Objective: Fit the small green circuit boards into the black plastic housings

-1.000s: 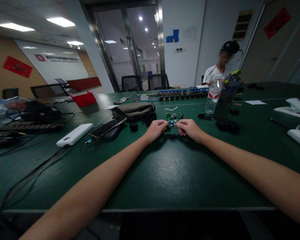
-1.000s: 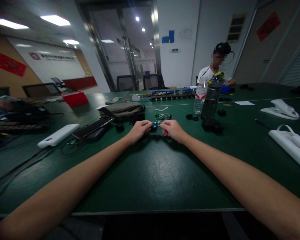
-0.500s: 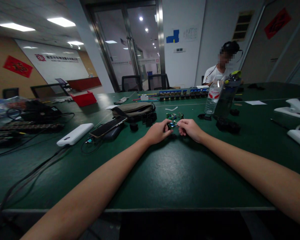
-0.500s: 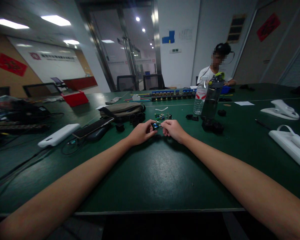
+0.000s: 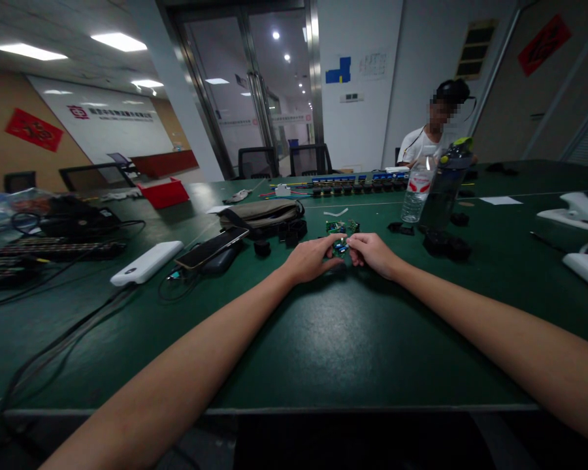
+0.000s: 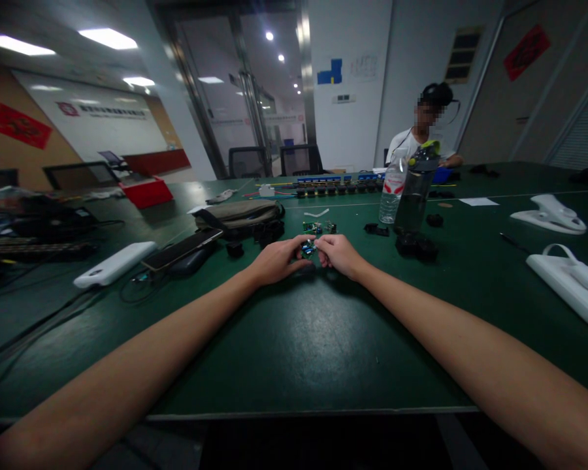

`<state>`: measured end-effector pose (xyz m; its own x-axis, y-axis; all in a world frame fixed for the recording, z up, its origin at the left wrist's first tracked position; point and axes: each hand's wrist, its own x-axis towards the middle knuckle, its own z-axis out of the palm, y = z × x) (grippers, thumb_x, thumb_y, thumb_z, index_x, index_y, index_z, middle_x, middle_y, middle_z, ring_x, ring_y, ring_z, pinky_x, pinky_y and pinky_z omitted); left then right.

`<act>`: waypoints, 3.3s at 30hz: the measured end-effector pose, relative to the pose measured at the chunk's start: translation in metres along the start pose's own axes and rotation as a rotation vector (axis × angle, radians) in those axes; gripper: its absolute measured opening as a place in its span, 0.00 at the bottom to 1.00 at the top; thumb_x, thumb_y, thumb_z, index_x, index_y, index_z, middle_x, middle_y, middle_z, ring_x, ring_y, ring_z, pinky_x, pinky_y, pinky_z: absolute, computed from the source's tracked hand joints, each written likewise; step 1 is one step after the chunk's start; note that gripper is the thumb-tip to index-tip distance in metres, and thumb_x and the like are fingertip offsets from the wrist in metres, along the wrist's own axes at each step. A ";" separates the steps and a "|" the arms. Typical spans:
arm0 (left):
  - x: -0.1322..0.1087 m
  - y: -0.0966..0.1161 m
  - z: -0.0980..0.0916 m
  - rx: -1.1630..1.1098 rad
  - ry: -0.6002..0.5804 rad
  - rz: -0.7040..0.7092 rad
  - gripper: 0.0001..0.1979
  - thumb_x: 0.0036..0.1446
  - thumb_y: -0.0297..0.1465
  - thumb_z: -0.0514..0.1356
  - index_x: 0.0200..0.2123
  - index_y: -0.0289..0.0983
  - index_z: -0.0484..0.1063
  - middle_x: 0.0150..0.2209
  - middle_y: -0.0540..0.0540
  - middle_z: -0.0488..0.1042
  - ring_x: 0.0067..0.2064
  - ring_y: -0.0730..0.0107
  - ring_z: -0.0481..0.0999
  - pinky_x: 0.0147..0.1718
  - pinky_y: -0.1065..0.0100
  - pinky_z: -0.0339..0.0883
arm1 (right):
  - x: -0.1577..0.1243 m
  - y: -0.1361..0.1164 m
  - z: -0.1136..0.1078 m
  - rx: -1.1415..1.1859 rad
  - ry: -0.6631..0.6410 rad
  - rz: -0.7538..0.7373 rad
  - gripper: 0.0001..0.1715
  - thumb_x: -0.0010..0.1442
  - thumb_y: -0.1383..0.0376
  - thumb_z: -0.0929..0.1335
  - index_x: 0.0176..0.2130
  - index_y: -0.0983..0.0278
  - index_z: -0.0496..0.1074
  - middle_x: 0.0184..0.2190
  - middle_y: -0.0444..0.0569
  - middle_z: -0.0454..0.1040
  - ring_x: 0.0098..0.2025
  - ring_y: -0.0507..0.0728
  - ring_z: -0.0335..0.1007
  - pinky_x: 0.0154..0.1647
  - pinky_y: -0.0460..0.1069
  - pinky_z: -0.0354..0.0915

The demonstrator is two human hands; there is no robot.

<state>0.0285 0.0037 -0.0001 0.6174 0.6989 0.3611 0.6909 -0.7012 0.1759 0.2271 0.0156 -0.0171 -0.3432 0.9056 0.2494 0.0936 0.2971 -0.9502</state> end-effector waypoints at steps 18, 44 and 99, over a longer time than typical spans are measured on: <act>0.000 -0.004 0.001 0.042 0.115 -0.004 0.19 0.58 0.39 0.64 0.51 0.41 0.67 0.36 0.50 0.75 0.37 0.64 0.77 0.34 0.70 0.62 | -0.001 -0.003 0.000 0.168 -0.104 0.108 0.23 0.49 0.50 0.73 0.21 0.64 0.67 0.15 0.39 0.65 0.17 0.46 0.58 0.18 0.44 0.53; -0.001 -0.001 0.002 -0.038 0.121 0.129 0.24 0.60 0.33 0.60 0.59 0.38 0.64 0.52 0.40 0.72 0.52 0.60 0.75 0.51 0.60 0.70 | 0.000 0.000 0.000 0.197 -0.062 0.127 0.22 0.46 0.51 0.76 0.24 0.65 0.68 0.17 0.38 0.65 0.18 0.46 0.59 0.18 0.43 0.54; 0.010 -0.002 0.011 -1.044 0.207 -0.335 0.12 0.42 0.30 0.65 0.32 0.33 0.77 0.29 0.50 0.76 0.31 0.74 0.71 0.32 0.73 0.64 | 0.002 0.001 0.003 0.230 0.068 0.157 0.13 0.49 0.59 0.74 0.28 0.65 0.70 0.17 0.39 0.67 0.18 0.47 0.62 0.16 0.42 0.55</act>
<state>0.0374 0.0133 -0.0069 0.3169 0.9062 0.2798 0.0957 -0.3241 0.9412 0.2240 0.0167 -0.0181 -0.2770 0.9556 0.1003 -0.0767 0.0821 -0.9937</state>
